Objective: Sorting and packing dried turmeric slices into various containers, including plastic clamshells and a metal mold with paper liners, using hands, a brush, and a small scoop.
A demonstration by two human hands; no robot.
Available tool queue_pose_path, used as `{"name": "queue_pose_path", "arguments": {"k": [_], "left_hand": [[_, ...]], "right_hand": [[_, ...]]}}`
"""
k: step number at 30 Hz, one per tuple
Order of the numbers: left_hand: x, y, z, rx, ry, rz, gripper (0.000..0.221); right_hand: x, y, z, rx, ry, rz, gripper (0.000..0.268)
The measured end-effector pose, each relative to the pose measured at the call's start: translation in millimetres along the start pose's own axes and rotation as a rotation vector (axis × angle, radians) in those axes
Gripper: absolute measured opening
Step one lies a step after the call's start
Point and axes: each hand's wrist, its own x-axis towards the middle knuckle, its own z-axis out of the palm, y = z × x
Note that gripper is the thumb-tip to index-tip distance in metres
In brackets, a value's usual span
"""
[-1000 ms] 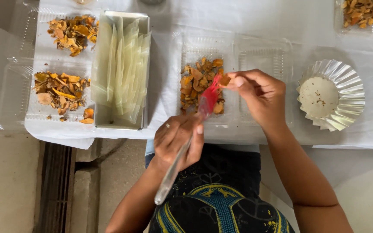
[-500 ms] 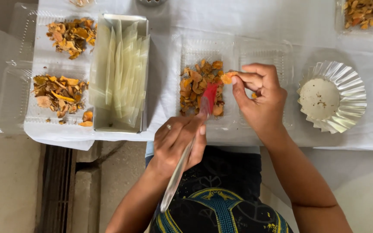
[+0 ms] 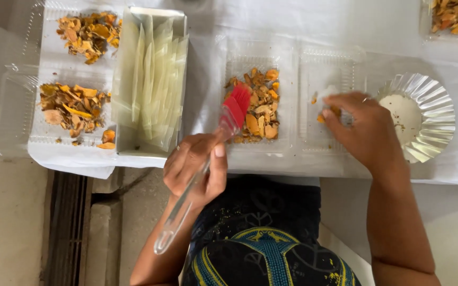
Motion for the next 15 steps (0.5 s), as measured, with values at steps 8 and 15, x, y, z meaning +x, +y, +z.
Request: {"name": "queue_pose_path", "arguments": {"k": [8,15], "left_hand": [[11,10,-5,-0.037,0.061,-0.154,0.017],[11,5,-2,-0.115,0.137,-0.057,0.016]], "right_hand": [[31,-56,57,-0.162,-0.12,-0.584,0.021],[32,-59,56,-0.085,-0.128,-0.461,0.012]]}}
